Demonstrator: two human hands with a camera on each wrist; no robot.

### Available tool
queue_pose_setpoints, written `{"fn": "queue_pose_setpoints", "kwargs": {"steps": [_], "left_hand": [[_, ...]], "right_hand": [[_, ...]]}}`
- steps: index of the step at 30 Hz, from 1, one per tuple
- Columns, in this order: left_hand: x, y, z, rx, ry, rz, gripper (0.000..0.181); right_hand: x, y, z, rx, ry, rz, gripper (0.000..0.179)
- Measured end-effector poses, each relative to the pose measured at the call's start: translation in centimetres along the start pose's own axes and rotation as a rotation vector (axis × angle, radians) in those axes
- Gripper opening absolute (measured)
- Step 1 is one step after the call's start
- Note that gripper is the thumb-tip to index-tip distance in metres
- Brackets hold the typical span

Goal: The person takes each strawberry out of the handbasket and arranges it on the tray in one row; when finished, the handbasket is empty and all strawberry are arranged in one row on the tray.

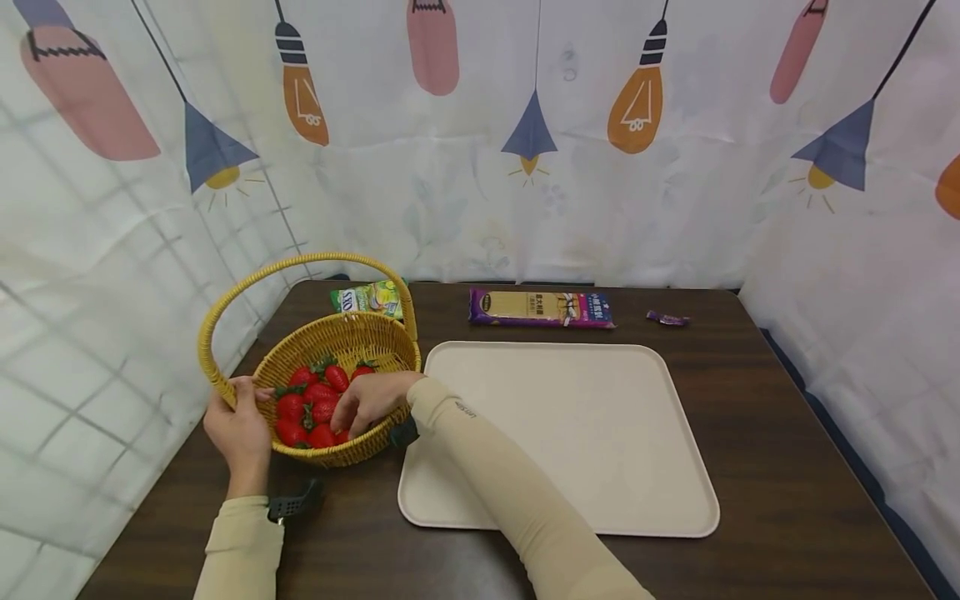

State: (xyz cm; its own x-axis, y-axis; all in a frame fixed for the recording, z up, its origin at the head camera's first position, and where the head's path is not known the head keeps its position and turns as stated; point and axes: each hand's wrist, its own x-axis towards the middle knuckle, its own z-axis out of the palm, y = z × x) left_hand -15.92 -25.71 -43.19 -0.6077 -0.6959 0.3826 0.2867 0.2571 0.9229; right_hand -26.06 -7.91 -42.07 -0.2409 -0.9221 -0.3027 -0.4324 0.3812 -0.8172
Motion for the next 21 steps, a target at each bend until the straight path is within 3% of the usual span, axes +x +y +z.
{"fn": "queue_pose_setpoints", "kwargs": {"steps": [14,21], "left_hand": [[0.02,-0.14,-0.03,0.006,-0.004,0.041,0.042],[0.19,-0.54,-0.01,0.007,0.000,0.051,0.042]], "right_hand": [[-0.16,0.24,0.08,0.195,-0.093,0.012,0.034],[-0.09,0.39,0.23,0.224,-0.121,-0.005,0.030]]}}
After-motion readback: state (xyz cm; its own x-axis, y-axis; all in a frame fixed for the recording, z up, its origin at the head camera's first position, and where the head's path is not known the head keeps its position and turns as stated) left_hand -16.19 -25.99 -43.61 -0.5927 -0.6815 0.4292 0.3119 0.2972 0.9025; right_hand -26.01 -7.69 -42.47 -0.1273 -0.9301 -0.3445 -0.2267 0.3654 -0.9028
